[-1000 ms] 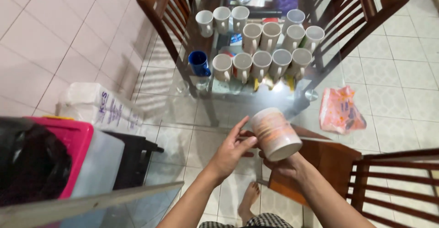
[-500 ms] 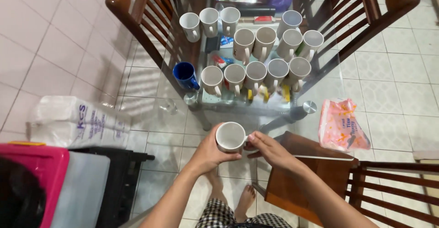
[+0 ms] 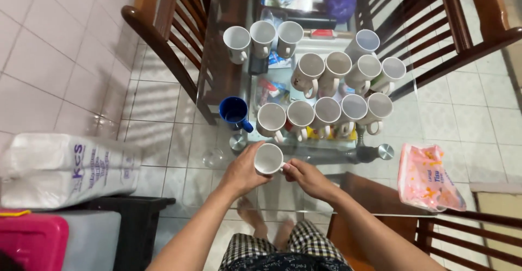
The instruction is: The person repeatedly takes mugs and cups from a glass-front cabinet and places them on a glass dining table. They handle the items one by one, arranging them in rows on the table surface.
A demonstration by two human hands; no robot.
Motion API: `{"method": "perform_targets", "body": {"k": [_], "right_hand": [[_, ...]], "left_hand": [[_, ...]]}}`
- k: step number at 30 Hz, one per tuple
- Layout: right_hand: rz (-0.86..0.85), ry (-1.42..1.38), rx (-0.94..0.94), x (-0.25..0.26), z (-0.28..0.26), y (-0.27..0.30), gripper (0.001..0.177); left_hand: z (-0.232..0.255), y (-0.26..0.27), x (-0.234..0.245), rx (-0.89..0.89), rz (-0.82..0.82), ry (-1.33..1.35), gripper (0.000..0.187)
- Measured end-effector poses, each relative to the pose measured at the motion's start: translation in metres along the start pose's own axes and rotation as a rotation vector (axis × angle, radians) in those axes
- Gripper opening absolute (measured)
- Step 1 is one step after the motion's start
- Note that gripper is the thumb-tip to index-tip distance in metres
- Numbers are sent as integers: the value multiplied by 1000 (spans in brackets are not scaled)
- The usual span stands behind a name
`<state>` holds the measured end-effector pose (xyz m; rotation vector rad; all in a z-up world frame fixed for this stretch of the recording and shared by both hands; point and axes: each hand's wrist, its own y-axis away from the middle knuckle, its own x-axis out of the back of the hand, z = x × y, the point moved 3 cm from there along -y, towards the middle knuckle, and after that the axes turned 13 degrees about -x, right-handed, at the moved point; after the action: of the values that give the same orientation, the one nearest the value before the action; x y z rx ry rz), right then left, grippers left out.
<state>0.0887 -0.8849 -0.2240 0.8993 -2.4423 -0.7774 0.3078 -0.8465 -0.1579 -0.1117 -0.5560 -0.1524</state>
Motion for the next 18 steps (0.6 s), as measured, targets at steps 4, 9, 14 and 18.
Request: {"method": "perform_targets", "body": {"k": [4, 9, 14, 18], "right_hand": [[3, -189, -7, -18, 12, -28, 36], [23, -204, 19, -22, 17, -40, 36], [39, -198, 14, -18, 7, -43, 36], [42, -121, 35, -13, 3, -42, 37]], "left_hand": [[-12, -14, 13, 15, -48, -54, 105], [-28, -19, 13, -50, -62, -115, 102], [-33, -23, 12, -172, 2, -164, 97], [-34, -26, 10, -151, -31, -180, 98]]}}
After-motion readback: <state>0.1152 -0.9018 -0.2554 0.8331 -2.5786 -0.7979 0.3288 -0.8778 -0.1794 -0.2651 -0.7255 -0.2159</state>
